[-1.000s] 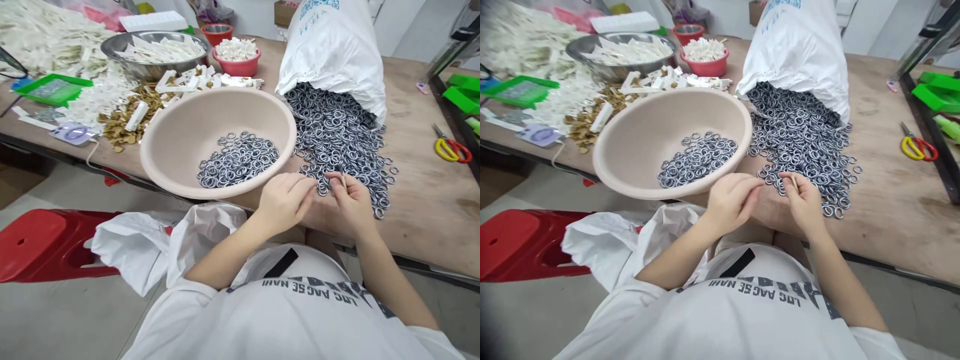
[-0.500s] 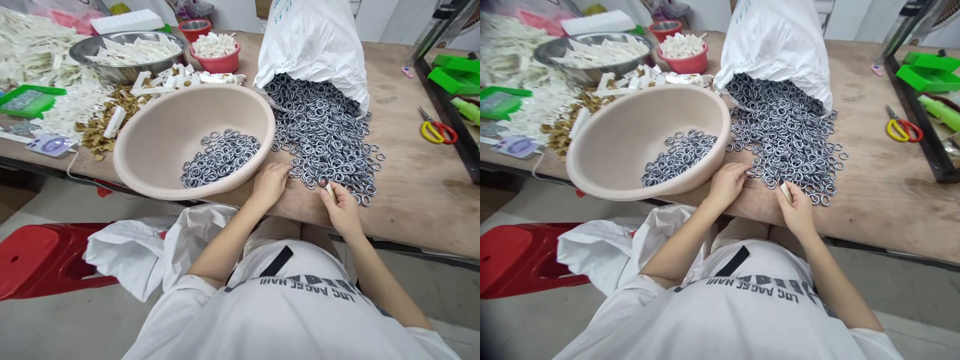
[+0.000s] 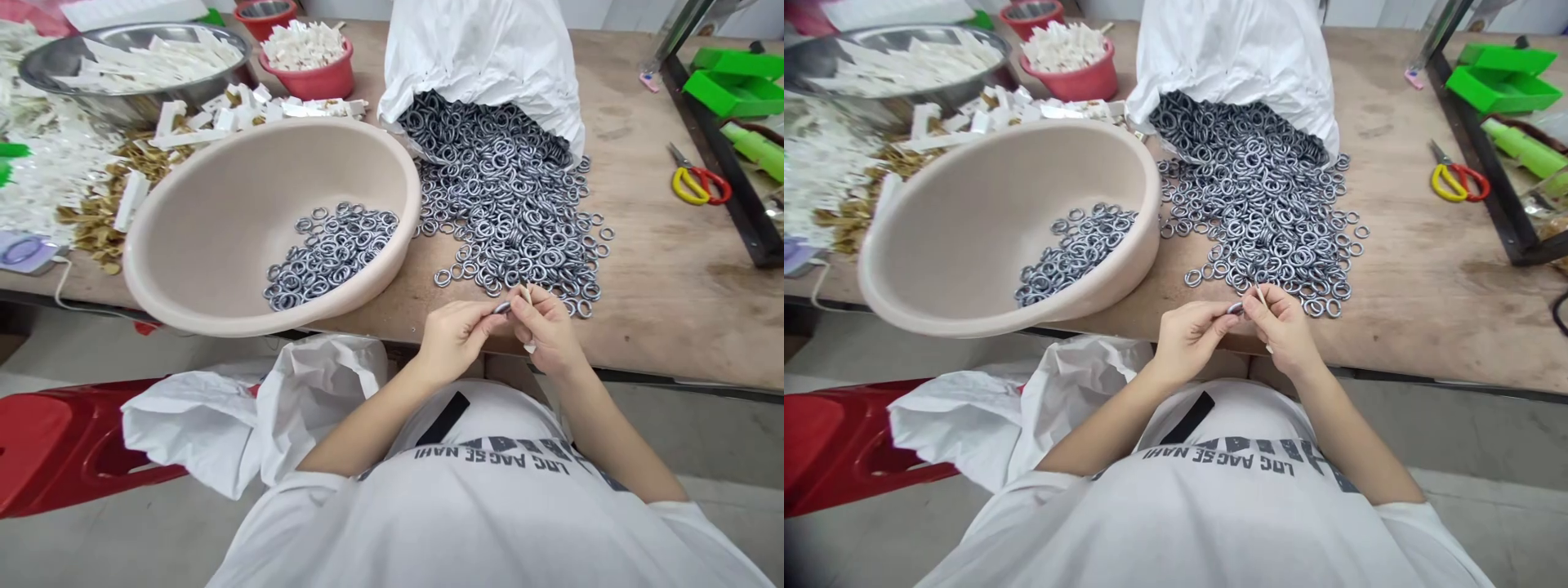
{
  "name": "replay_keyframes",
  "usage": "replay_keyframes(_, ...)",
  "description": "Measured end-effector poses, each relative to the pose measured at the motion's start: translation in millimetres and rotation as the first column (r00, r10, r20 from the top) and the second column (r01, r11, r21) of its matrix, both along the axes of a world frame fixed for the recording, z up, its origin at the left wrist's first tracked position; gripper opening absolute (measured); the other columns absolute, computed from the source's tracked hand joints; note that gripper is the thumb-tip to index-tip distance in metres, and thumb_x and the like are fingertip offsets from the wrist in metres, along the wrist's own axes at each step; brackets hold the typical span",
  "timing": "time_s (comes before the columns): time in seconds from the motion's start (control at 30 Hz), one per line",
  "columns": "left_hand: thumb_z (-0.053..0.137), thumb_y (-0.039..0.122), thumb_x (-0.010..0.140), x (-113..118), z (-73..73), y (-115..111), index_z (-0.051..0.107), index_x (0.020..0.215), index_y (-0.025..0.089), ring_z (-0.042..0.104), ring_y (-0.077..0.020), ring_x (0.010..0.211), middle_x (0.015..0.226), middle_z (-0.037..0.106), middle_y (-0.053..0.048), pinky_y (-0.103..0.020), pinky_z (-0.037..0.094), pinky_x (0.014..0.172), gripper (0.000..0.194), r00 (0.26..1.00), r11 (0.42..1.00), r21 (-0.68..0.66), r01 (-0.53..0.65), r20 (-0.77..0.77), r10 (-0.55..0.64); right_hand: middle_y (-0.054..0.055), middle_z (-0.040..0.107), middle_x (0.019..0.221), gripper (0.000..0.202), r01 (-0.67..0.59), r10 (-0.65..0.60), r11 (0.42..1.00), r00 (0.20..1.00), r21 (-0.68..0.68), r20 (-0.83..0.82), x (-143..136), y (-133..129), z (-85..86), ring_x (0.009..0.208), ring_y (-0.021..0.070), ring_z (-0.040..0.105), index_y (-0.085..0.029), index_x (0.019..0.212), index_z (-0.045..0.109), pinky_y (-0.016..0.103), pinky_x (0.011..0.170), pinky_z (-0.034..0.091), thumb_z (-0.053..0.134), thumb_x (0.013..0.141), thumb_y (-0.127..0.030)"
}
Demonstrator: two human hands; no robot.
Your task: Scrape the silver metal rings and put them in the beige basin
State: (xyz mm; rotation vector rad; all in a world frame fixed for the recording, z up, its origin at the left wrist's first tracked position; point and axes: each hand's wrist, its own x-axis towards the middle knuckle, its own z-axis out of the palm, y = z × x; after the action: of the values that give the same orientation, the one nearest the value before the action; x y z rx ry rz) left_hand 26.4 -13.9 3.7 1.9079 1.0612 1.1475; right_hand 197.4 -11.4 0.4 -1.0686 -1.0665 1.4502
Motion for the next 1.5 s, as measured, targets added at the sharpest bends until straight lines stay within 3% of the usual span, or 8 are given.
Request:
replay_keyframes(0.13, 0.072, 0.038, 0.084, 1, -4.7, -4, 0.072, 0.095, 0.017, 0.064, -0.0146, 0.071, 0.084, 0.073, -0.005, -0.027, 0.050, 0.069, 0.023, 0.939, 0.946, -0.303, 0.112, 0.343, -0.001, -0.005, 0.054, 0.071, 0.025, -0.066, 0.064, 0.997, 0.996, -0.028, -0.064, -2, -3, 1.3, 0.042, 0.0038, 0.028, -0.021, 0.086, 0.059, 0.021, 0.038, 0.019, 0.066, 0.087, -0.045)
replay_keyframes(0.3, 0.075, 0.031, 0.081, -1, -3.9, -5, 0.074, 0.087, 0.017, 0.062, -0.0148, 0.077, 0.082, 0.071, -0.005, -0.027, 0.048, 0.075, 0.015, 0.980, 0.982, -0.151, 0.117, 0.181, -0.089, -0.005, 0.055, 0.070, 0.025, -0.095, 0.095, 0.995, 0.995, 0.014, 0.023, -2, -9, 8.5, 0.052, 0.0056, 0.040, -0.020, 0.085, 0.062, 0.019, 0.047, 0.033, 0.074, 0.082, -0.041)
replay_keyframes(0.5, 0.070, 0.039, 0.085, 1, -11.1, -12, 0.069, 0.092, 0.015, 0.066, -0.0142, 0.070, 0.079, 0.071, -0.004, -0.028, 0.054, 0.071, 0.026, 0.899, 0.866, -0.439, 0.240, 0.437, -0.027, -0.003, 0.059, 0.072, 0.029, -0.068, 0.064, 0.997, 0.993, 0.042, 0.097, -2, -11, 12.0, 0.063, 0.0114, 0.051, -0.020, 0.084, 0.063, 0.025, 0.061, 0.045, 0.079, 0.077, -0.043)
replay_keyframes(0.63, 0.074, 0.044, 0.081, 3, -10.7, -13, 0.066, 0.088, 0.014, 0.067, -0.0135, 0.070, 0.077, 0.070, -0.004, -0.026, 0.055, 0.070, 0.033, 0.871, 0.850, -0.482, 0.213, 0.489, 0.059, -0.002, 0.057, 0.074, 0.023, -0.023, -0.057, 0.962, 0.957, 0.274, 0.283, 0, -8, 10.4, 0.072, 0.0132, 0.053, -0.020, 0.077, 0.067, 0.029, 0.071, 0.044, 0.077, 0.081, -0.040)
replay_keyframes(0.87, 0.054, 0.061, 0.089, 5, -1.1, -12, 0.055, 0.081, 0.015, 0.049, -0.0070, 0.044, 0.060, 0.058, 0.001, -0.019, 0.039, 0.044, 0.046, 0.767, 0.542, -0.663, 0.517, 0.640, 0.051, 0.000, 0.058, 0.078, 0.014, -0.145, -0.023, 0.893, 0.931, 0.426, 0.364, 1, -9, 12.0, 0.074, 0.0158, 0.056, -0.024, 0.082, 0.071, 0.033, 0.071, 0.044, 0.074, 0.085, -0.038)
replay_keyframes(1.0, 0.066, 0.051, 0.085, 10, 0.5, -13, 0.048, 0.076, 0.018, 0.038, -0.0043, 0.041, 0.054, 0.046, 0.007, -0.017, 0.033, 0.042, 0.039, 0.715, 0.580, -0.636, 0.509, 0.687, 0.126, 0.001, 0.062, 0.082, 0.016, -0.121, 0.016, 0.935, 0.954, 0.334, 0.301, -6, -10, 7.4, 0.076, 0.0162, 0.059, -0.024, 0.091, 0.070, 0.032, 0.073, 0.048, 0.071, 0.087, -0.039)
replay_keyframes(1.2, 0.062, 0.050, 0.089, 11, 3.0, -14, 0.046, 0.076, 0.018, 0.036, -0.0047, 0.042, 0.053, 0.042, 0.007, -0.018, 0.029, 0.043, 0.038, 0.723, 0.592, -0.647, 0.480, 0.674, 0.151, 0.001, 0.066, 0.087, 0.020, 0.090, -0.158, 0.961, 0.955, 0.263, 0.250, -6, -8, 4.6, 0.077, 0.0141, 0.059, -0.022, 0.098, 0.068, 0.030, 0.076, 0.050, 0.066, 0.090, -0.040)
replay_keyframes(1.5, 0.064, 0.056, 0.085, 18, 1.5, -21, 0.049, 0.083, 0.019, 0.030, -0.0052, 0.042, 0.052, 0.039, 0.008, -0.018, 0.027, 0.042, 0.039, 0.687, 0.595, -0.660, 0.459, 0.688, 0.234, 0.002, 0.066, 0.080, 0.034, -0.063, 0.005, 0.973, 0.969, 0.224, 0.247, -10, -17, 6.5, 0.073, 0.0182, 0.062, -0.023, 0.097, 0.069, 0.033, 0.065, 0.053, 0.077, 0.078, -0.050)
